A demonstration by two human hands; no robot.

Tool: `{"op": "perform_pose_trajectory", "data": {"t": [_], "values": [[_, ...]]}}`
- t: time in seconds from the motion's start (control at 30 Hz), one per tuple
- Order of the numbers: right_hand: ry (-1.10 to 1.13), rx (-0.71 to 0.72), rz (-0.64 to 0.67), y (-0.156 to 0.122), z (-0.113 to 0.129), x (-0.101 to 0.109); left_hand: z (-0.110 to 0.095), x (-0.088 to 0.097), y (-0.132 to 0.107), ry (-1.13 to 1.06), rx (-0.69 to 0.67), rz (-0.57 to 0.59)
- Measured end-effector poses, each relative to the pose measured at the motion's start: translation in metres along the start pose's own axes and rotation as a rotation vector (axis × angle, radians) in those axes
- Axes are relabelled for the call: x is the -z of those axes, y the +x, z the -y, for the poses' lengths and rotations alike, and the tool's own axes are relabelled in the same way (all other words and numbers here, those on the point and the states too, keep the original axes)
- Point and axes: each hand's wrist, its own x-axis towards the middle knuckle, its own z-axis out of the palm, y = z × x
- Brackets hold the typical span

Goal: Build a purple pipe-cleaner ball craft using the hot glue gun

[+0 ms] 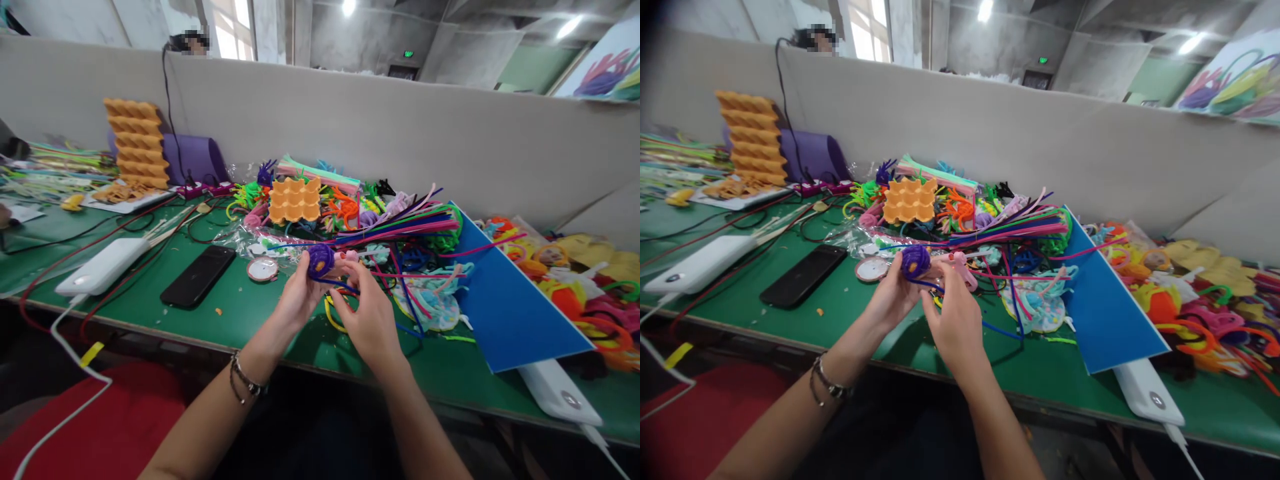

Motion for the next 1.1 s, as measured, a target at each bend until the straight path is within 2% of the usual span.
{"op": "perform_pose_trajectory", "data": {"t": [0.17,0.3,0.47,0.73,0.93,1.1], "values": [[-0.257,0.188,0.028,-0.004,0.007,-0.003,0.001,0.003,0.001,0.018,-0.029,-0.058],[-0.229,0.235,0.019,-0.004,0.012,-0.003,0.006,0.009,0.001,0.084,-0.117,-0.069],[-0.149,0.199,0.013,0.000,0.007,0.000,0.008,0.014,-0.001,0.112,-0.150,-0.033],[-0.026,0.118,0.027,0.008,0.001,0.008,0.008,0.016,-0.008,0.057,-0.055,-0.051],[-0.017,0.111,0.011,0.013,-0.002,0.010,0.009,0.017,-0.012,0.069,0.002,0.003],[-0.018,0.109,0.009,0.012,-0.002,0.011,0.009,0.014,-0.015,0.093,-0.010,-0.057]]}}
